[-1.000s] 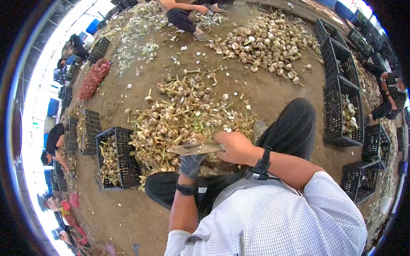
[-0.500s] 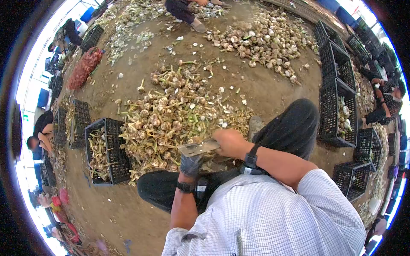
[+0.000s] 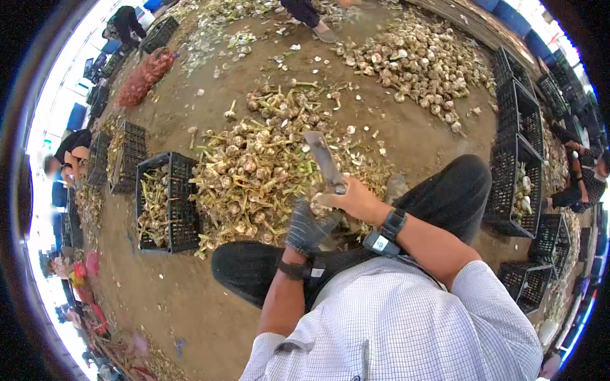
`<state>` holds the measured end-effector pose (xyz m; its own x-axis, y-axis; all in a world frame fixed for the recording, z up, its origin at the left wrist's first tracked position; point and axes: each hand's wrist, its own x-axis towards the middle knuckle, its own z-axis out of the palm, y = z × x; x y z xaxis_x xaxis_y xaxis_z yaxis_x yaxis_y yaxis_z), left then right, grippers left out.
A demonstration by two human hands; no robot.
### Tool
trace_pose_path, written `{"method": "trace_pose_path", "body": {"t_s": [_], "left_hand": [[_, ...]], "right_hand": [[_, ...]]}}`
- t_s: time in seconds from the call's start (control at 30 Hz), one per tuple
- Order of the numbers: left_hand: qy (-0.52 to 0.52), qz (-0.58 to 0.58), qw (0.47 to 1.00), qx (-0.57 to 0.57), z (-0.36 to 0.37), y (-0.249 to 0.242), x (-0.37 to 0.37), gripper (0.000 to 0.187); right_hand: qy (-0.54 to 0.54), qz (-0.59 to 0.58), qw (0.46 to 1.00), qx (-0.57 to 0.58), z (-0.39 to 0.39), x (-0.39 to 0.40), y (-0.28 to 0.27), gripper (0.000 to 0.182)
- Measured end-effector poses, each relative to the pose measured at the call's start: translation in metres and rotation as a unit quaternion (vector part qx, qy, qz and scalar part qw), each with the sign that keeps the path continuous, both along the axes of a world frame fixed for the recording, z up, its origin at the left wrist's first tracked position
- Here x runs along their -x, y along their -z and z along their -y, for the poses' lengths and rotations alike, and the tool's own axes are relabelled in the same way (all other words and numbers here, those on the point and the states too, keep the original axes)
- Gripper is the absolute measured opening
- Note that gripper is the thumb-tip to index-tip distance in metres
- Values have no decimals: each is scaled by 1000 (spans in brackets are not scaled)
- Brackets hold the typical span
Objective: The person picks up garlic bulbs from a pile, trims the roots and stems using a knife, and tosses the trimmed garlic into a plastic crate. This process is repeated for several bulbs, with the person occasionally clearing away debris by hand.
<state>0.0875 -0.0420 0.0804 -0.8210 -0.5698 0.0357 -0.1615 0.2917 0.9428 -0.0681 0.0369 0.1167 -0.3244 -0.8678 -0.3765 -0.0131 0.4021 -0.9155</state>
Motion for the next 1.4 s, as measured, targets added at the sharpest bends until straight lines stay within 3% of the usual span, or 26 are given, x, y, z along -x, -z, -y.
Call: {"method": "trace_pose_path", "body": {"t_s": [0.03, 0.07, 0.13, 0.2, 0.23, 0.3, 0.37, 0.4, 0.43, 0.47, 0.53, 0.63, 0.7, 0.77, 0.83, 0.87, 0.9, 0.93, 1.0, 1.07, 1.13, 1.23, 1.27, 1.3, 1.37, 1.4], "left_hand": [[-7, -21, 1000, -8, -1, -4, 2, 62], [-41, -75, 985, 148, -1, -9, 1, 55], [-47, -120, 971, -202, 1, 86, -18, 49], [-52, -105, 914, -387, 0, 73, -22, 41], [-68, -96, 873, -473, 0, 56, -22, 37], [-104, -65, 739, -663, 2, 29, -15, 36], [-18, -46, 912, -407, 11, 101, -23, 29], [26, 3, 994, -109, 13, 86, -23, 27], [66, 51, 976, 201, 13, 70, -22, 26], [-3, 16, 999, 30, 7, 54, -20, 24], [-16, 77, 993, -83, 9, 43, -22, 28], [-21, 83, 994, -74, 7, 46, -20, 26], [22, 78, 970, 231, 6, 45, -25, 23], [19, 23, 919, 393, 14, 46, -29, 23], [-36, -34, 974, 223, 8, 37, -30, 22], [-92, -59, 993, -33, 3, 23, -31, 21], [-146, -83, 943, -286, 5, 15, -30, 21], [-140, -64, 945, -289, 12, 28, -28, 22], [-95, 77, 989, -86, 3, 39, -26, 26], [-65, 150, 986, 37, 1, 51, -9, 33], [-65, 163, 983, 56, -9, 63, 11, 43], [-18, 168, 983, -66, -13, 52, 10, 62], [-26, 245, 969, 19, -17, 59, 9, 79], [-39, 239, 969, 48, -16, 54, 8, 82], [-66, 229, 965, 105, -14, 38, 4, 88], [-115, 202, 951, 204, -15, 51, -7, 82]], "right_hand": [[1, -1, 1000, 7, -3, 1, 5, 44], [-1, -4, 1000, 14, -5, 4, 10, 43], [0, -38, 999, 17, -4, 7, 8, 41], [11, -100, 995, 8, -6, 6, 1, 41], [-26, -167, 983, 73, -5, 2, -2, 42], [-98, -294, 929, 201, -1, -9, -8, 44], [-118, -283, 932, 195, -5, -11, 2, 41], [-112, -290, 927, 211, -7, -11, 1, 38], [-107, -298, 921, 226, -9, -10, 1, 36], [-109, -304, 928, 184, -12, -6, 2, 29], [-112, -302, 940, 116, -19, 5, 10, 26], [-125, -328, 935, 45, -23, 13, 4, 26], [-108, -321, 938, 74, -24, 11, 1, 27], [-155, -370, 916, 8, -20, 21, 23, 30], [-201, -404, 888, -87, -32, 31, 54, 32], [-228, -417, 869, -141, -41, 45, 73, 34], [-257, -431, 844, -191, -37, 53, 68, 35], [-190, -427, 864, -188, -35, 52, 67, 39], [-81, -238, 958, -141, -30, 39, 51, 43], [-31, -123, 988, -87, -14, 33, 49, 46], [-30, -102, 992, -69, -4, 21, 45, 41], [2, -80, 996, -42, -1, 16, 65, 37], [6, -82, 995, -55, -4, 25, 82, 39], [9, -85, 994, -67, -6, 37, 93, 42], [41, -209, 969, -125, -4, 71, 63, 25], [65, -267, 954, -117, -5, 105, 61, 25]]}}
